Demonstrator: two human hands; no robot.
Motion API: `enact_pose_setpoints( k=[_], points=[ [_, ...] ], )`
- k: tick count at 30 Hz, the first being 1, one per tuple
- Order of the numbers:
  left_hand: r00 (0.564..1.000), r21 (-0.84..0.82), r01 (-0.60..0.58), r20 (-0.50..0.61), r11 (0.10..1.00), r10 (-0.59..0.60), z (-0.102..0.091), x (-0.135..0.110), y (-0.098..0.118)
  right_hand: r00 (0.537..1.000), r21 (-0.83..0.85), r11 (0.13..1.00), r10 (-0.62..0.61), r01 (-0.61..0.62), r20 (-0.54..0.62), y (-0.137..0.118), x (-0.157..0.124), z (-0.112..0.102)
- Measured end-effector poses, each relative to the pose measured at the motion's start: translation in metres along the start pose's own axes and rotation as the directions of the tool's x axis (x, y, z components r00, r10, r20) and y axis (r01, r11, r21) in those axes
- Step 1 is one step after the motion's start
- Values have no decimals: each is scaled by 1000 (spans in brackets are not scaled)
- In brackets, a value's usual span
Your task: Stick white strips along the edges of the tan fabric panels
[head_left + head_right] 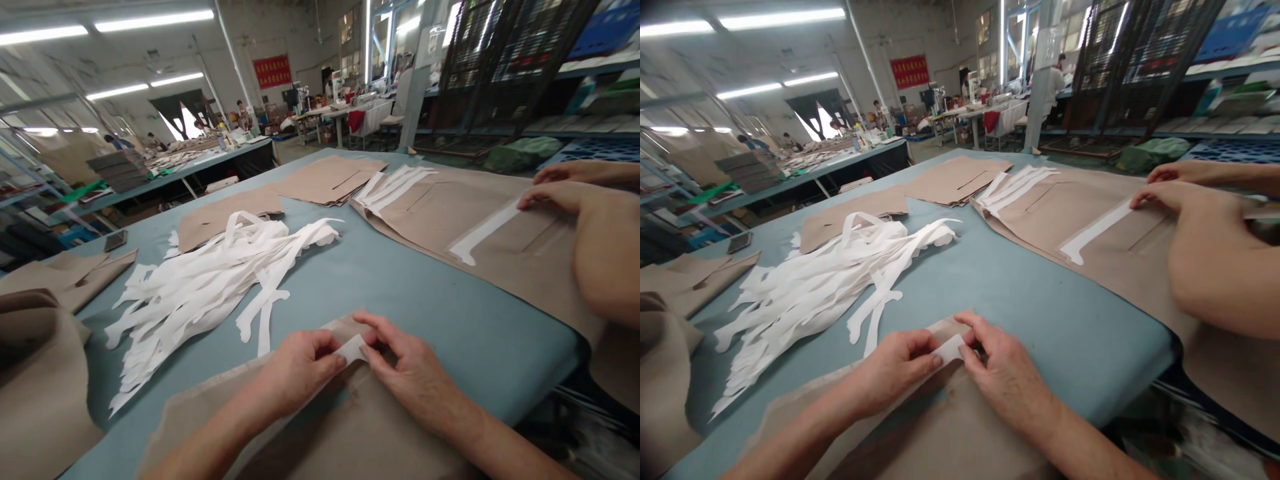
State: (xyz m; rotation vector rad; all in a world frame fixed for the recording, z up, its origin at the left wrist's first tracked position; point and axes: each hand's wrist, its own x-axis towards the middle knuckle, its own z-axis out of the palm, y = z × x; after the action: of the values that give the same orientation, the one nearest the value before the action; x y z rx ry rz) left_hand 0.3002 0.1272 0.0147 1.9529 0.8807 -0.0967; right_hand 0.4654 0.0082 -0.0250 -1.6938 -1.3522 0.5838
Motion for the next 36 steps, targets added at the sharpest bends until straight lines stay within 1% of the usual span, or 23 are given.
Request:
enact_pose_setpoints(
  k=[2, 5, 7, 9, 11, 13, 14, 16, 18, 25, 29, 31, 33, 36],
  points=[
    [999, 46, -20, -44, 999, 22, 2, 8, -1, 1000, 31, 1000, 1, -1, -17, 2, 0, -3],
    [997, 76, -11, -74, 997, 16, 3, 14, -4, 993, 86, 996, -24, 34, -113, 6, -5, -13],
    [998, 76, 2, -62, 997, 2, 2, 15, -6, 987, 35, 995, -83, 89, -139, 9, -12, -20],
    [999, 77, 11, -44, 997, -7, 2, 16, -6, 982, -89, 981, -177, 170, -67, 11, -21, -24],
    [999, 52, 17, -33, 998, -16, 1, 17, -4, 963, -219, 938, -266, 268, 40, 12, -27, -24],
    [1000, -44, 19, -19, 999, -20, 1, 19, 2, 944, -300, 895, -315, 331, 101, 12, -30, -22],
    [1000, -109, 19, -10, 994, -20, 1, 21, 5, 938, -322, 881, -327, 346, 113, 12, -30, -20],
    [1000, -226, 22, 14, 974, -19, 2, 23, 12, 935, -338, 872, -331, 354, 124, 12, -28, -18],
    [999, -261, 31, 37, 965, -22, 3, 26, 18, 931, -339, 867, -343, 366, 128, 12, -27, -16],
    [993, -169, 80, 103, 982, -64, 3, 45, 17, 895, -338, 841, -446, 423, 12, 14, -31, -12],
    [990, -147, 92, 119, 985, -75, -1, 50, 19, 899, -341, 864, -425, 369, -105, 18, -34, -21],
    [988, -155, 97, 130, 983, -77, -3, 50, 22, 896, -376, 863, -417, 337, -154, 23, -32, -29],
    [987, -168, 101, 137, 981, -79, -4, 50, 23, 895, -433, 842, -420, 322, -152, 26, -28, -35],
    [988, -188, 106, 134, 976, -81, -2, 52, 23, 896, -502, 795, -436, 339, -86, 28, -21, -39]
  ],
)
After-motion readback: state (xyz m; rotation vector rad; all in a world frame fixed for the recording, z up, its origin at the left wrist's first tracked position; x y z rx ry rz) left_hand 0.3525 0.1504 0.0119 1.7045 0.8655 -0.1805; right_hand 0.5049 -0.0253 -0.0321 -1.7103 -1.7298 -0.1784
